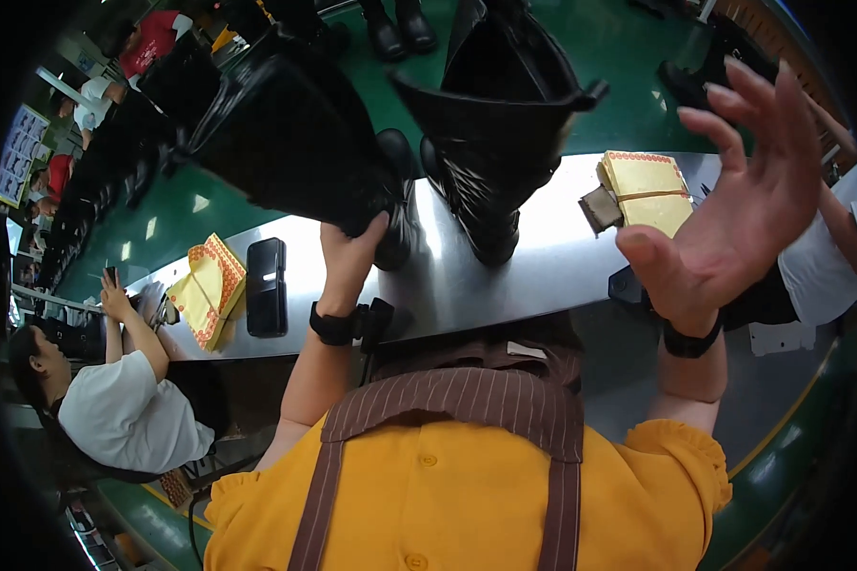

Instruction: Inspecting, cleaning, and trimming threads on black boots on a production line.

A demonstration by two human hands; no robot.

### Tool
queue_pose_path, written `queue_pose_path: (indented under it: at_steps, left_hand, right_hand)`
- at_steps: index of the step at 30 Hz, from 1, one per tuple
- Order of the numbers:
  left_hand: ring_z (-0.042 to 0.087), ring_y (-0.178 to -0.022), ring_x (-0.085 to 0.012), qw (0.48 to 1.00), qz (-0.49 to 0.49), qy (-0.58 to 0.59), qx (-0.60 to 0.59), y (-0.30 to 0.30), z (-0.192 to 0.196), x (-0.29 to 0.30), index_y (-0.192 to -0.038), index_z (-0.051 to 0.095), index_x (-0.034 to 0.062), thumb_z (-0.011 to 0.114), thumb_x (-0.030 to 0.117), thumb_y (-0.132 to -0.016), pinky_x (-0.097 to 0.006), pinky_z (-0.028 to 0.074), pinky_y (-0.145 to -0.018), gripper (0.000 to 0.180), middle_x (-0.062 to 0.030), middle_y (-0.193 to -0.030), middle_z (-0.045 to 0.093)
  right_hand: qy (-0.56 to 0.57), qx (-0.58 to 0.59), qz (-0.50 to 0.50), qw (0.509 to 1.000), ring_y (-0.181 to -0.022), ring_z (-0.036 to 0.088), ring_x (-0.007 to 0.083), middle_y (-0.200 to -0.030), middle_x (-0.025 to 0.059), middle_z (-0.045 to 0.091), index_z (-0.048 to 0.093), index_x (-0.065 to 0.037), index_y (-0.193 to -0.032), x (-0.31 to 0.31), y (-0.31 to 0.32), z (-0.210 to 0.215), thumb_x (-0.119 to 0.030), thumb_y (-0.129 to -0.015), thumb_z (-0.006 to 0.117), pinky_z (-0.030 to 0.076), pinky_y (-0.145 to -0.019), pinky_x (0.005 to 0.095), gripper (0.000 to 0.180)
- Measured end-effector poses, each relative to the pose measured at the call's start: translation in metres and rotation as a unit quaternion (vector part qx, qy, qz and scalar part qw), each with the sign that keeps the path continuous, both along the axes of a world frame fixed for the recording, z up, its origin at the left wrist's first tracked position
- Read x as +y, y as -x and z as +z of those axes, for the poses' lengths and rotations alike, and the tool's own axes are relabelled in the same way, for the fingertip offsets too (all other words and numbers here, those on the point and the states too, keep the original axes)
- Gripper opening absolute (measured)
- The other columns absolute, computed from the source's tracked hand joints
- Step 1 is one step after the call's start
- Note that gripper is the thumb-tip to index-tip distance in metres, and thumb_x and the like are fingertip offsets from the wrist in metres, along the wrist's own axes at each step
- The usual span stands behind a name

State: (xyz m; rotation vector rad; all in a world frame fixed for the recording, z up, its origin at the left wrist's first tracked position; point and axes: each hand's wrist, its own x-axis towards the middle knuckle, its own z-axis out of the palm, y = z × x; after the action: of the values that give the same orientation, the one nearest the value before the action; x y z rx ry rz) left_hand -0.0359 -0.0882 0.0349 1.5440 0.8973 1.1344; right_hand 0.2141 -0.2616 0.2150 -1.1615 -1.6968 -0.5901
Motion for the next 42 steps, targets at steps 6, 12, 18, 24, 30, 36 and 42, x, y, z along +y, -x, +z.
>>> queue_pose_path:
  at_steps: [6,12,18,24,30,36,42]
  left_hand:
    - [0.060,-0.100,-0.0217,0.998,0.032,0.005,-0.047,0.012,-0.016,-0.009,-0.123,0.047,-0.0031,0.074,0.007,-0.077,-0.032,0.047,-0.089,0.054,-0.0119,-0.110,0.062]
    - [0.059,-0.102,-0.0196,0.999,0.019,0.039,-0.018,0.023,-0.026,-0.015,-0.127,0.043,-0.0009,0.076,0.007,-0.075,-0.031,0.046,-0.091,0.061,-0.0105,-0.112,0.061]
    - [0.059,-0.103,-0.0201,0.997,-0.028,0.063,0.031,0.057,-0.034,-0.033,-0.122,0.047,-0.0034,0.077,0.007,-0.075,-0.031,0.046,-0.091,0.057,-0.0125,-0.114,0.060]
    - [0.059,-0.104,-0.0212,0.999,0.014,0.028,0.035,0.046,-0.038,-0.047,-0.121,0.047,-0.0035,0.084,0.010,-0.069,-0.032,0.046,-0.093,0.066,-0.0144,-0.115,0.060]
    - [0.060,-0.103,-0.0207,0.996,0.010,0.044,0.072,0.051,-0.037,-0.043,-0.120,0.049,-0.0030,0.084,0.011,-0.069,-0.031,0.047,-0.091,0.063,-0.0133,-0.112,0.062]
    - [0.064,-0.097,-0.0199,0.997,0.052,0.008,0.058,0.049,-0.041,-0.055,-0.117,0.051,-0.0025,0.081,0.008,-0.070,-0.031,0.049,-0.087,0.057,-0.0118,-0.105,0.066]
    - [0.065,-0.096,-0.0227,0.988,0.090,0.013,0.127,0.048,-0.039,-0.050,-0.117,0.051,-0.0009,0.080,0.011,-0.069,-0.032,0.050,-0.086,0.057,-0.0141,-0.104,0.067]
  right_hand:
    - [0.330,0.295,0.008,0.896,-0.129,0.038,0.0333,-0.138,0.0206,0.039,0.026,0.004,-0.142,0.034,0.037,-0.175,-0.035,-0.062,0.087,0.031,-0.106,0.0412,0.108]
    - [0.341,0.382,0.007,0.859,-0.093,0.065,0.0238,-0.102,0.0134,0.068,0.058,0.001,-0.114,0.054,0.041,-0.200,-0.018,-0.075,0.077,0.049,-0.086,0.0342,0.048]
    - [0.401,0.243,-0.111,0.876,-0.082,0.067,0.0274,-0.089,0.0179,0.069,0.065,0.003,-0.098,0.018,-0.009,-0.182,-0.028,-0.078,0.075,0.051,-0.074,0.0341,0.038]
    - [0.504,0.145,-0.079,0.848,-0.073,0.066,0.0316,-0.075,0.0115,0.067,0.068,-0.005,-0.089,0.022,0.051,-0.155,-0.030,-0.085,0.065,0.051,-0.065,0.0404,0.025]
    - [0.564,0.291,0.172,0.753,-0.061,0.064,0.0157,-0.077,0.0115,0.064,0.059,0.004,-0.100,0.112,0.095,-0.204,-0.023,-0.093,0.059,0.049,-0.058,0.0293,0.028]
    - [0.644,0.396,0.245,0.607,-0.049,0.052,0.0084,-0.065,0.0022,0.057,0.059,-0.001,-0.078,0.123,0.103,-0.214,-0.026,-0.096,0.054,0.041,-0.047,0.0238,0.031]
    - [0.481,0.548,0.322,0.604,-0.045,0.046,0.0063,-0.061,-0.0001,0.052,0.055,-0.004,-0.074,0.108,0.127,-0.166,-0.025,-0.098,0.050,0.035,-0.043,0.0205,0.032]
